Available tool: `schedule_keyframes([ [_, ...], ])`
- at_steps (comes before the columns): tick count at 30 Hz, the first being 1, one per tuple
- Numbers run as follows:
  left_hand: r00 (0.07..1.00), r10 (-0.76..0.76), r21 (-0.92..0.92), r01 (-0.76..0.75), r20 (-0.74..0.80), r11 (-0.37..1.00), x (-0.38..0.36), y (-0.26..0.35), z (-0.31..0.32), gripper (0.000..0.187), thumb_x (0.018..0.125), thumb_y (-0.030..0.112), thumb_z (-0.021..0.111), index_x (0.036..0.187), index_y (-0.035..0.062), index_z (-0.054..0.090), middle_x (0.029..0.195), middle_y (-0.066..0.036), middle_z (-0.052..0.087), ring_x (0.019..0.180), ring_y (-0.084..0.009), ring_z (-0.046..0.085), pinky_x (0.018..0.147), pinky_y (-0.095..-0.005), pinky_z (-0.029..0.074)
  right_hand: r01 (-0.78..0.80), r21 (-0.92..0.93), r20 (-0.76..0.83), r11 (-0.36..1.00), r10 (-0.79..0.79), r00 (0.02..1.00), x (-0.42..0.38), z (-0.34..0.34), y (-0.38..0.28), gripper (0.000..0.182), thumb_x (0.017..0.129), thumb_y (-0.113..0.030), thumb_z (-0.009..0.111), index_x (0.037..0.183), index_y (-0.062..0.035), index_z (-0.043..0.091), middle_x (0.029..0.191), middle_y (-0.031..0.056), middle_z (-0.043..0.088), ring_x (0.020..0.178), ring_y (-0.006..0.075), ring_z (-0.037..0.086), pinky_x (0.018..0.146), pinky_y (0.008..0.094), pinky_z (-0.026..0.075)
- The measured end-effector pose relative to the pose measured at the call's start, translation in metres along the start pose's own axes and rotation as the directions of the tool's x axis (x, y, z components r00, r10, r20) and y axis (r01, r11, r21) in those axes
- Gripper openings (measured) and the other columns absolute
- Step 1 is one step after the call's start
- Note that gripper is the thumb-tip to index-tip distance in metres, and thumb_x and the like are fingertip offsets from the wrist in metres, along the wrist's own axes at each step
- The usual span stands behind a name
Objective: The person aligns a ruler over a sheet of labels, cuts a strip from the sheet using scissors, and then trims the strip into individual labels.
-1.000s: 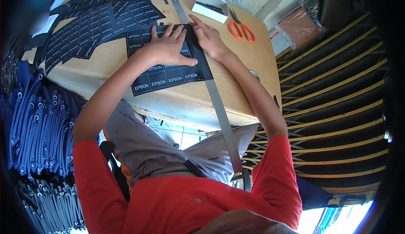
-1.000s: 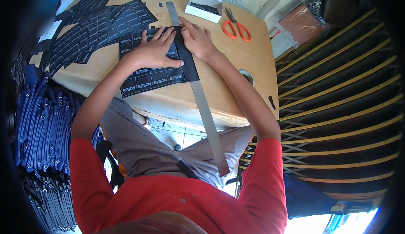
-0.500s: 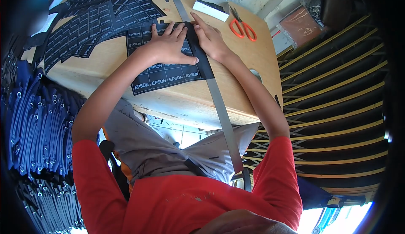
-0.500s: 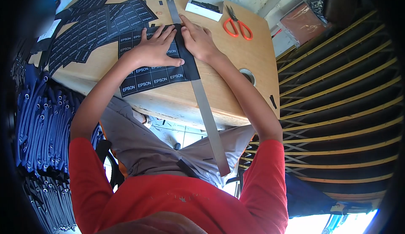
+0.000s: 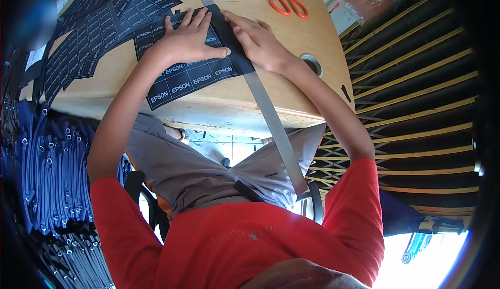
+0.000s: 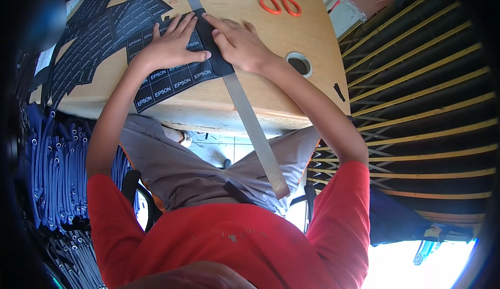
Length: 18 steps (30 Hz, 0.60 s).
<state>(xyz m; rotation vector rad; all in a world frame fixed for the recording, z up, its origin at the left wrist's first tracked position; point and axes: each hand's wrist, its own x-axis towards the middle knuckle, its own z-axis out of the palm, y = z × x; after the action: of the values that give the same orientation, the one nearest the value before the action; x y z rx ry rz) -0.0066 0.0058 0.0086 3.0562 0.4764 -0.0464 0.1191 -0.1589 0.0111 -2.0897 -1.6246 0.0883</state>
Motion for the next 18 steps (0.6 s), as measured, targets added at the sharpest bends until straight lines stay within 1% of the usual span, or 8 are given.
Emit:
schedule_keyframes([
  [2,1.000,0.002,-0.001,-0.002,-0.002,1.000,0.001,-0.001,0.001,0.113,0.078,0.077,0.051,0.153,0.0002,0.015,0.161,-0.019,0.010,0.150,-0.0331,0.004,0.114,-0.0658,0.000,-0.006,-0.003,0.022,1.000,0.006,1.000,-0.013,-0.004,-0.006,0.050,0.104,-0.037,0.024,0.152,-0.0219,0.031,0.146,0.0120,0.046,0.139,0.0294,0.037,0.117,0.0538,0.013],
  [4,1.000,0.002,-0.003,-0.002,-0.003,1.000,0.001,-0.001,0.002,0.113,0.078,0.077,0.051,0.153,0.0002,0.015,0.161,-0.019,0.010,0.150,-0.0329,0.004,0.113,-0.0658,0.000,0.047,-0.101,0.027,0.994,-0.045,0.999,-0.024,-0.006,-0.011,0.049,0.102,-0.027,0.027,0.149,-0.0167,0.035,0.140,0.0142,0.048,0.132,0.0326,0.043,0.114,0.0579,0.016],
  [7,1.000,0.001,0.012,-0.001,-0.009,1.000,0.003,-0.003,0.005,0.114,0.077,0.077,0.051,0.153,0.0003,0.015,0.161,-0.018,0.010,0.150,-0.0326,0.004,0.114,-0.0658,0.001,0.072,-0.131,0.042,0.989,-0.067,0.997,-0.041,-0.012,-0.020,0.048,0.102,-0.027,0.027,0.148,-0.0160,0.035,0.140,0.0145,0.047,0.133,0.0320,0.042,0.113,0.0590,0.017],
  [9,0.993,0.052,-0.049,-0.058,-0.101,0.997,0.003,-0.004,0.007,0.116,0.074,0.078,0.052,0.150,-0.0048,0.023,0.159,-0.022,0.014,0.149,-0.0366,0.007,0.109,-0.0725,0.001,0.082,-0.171,0.032,0.982,-0.077,0.997,-0.051,-0.011,-0.020,0.049,0.102,-0.028,0.026,0.148,-0.0159,0.035,0.140,0.0147,0.047,0.134,0.0321,0.041,0.113,0.0601,0.018],
  [10,1.000,-0.001,0.017,0.001,-0.015,1.000,0.001,-0.001,0.002,0.114,0.077,0.078,0.051,0.153,0.0012,0.015,0.161,-0.017,0.010,0.150,-0.0326,0.004,0.114,-0.0657,0.001,0.096,-0.212,0.021,0.973,-0.093,0.995,-0.055,-0.011,-0.021,0.049,0.102,-0.029,0.026,0.148,-0.0158,0.035,0.140,0.0150,0.047,0.135,0.0322,0.040,0.112,0.0611,0.019],
  [14,1.000,-0.005,0.017,0.005,-0.014,1.000,0.000,-0.001,0.002,0.114,0.077,0.079,0.050,0.153,0.0018,0.015,0.161,-0.017,0.010,0.150,-0.0326,0.004,0.114,-0.0656,0.002,0.100,-0.210,0.074,0.973,-0.087,0.993,-0.072,-0.020,-0.032,0.050,0.103,-0.031,0.025,0.149,-0.0169,0.035,0.143,0.0165,0.045,0.137,0.0336,0.037,0.112,0.0631,0.018],
  [16,1.000,-0.004,0.022,0.004,-0.022,1.000,0.000,0.000,0.002,0.114,0.077,0.079,0.050,0.154,0.0023,0.015,0.161,-0.018,0.011,0.150,-0.0326,0.004,0.114,-0.0656,0.002,0.100,-0.232,0.120,0.968,-0.073,0.990,-0.080,-0.022,-0.035,0.053,0.104,-0.039,0.020,0.151,-0.0172,0.031,0.148,0.0174,0.040,0.140,0.0363,0.032,0.115,0.0615,0.014],
  [18,1.000,-0.002,0.025,0.003,-0.026,1.000,0.001,-0.001,0.004,0.113,0.077,0.079,0.050,0.154,0.0024,0.015,0.161,-0.018,0.011,0.150,-0.0327,0.004,0.114,-0.0655,0.002,0.117,-0.263,0.127,0.958,-0.086,0.988,-0.090,-0.024,-0.040,0.053,0.103,-0.036,0.021,0.151,-0.0168,0.031,0.147,0.0175,0.041,0.140,0.0352,0.033,0.114,0.0635,0.014],
])
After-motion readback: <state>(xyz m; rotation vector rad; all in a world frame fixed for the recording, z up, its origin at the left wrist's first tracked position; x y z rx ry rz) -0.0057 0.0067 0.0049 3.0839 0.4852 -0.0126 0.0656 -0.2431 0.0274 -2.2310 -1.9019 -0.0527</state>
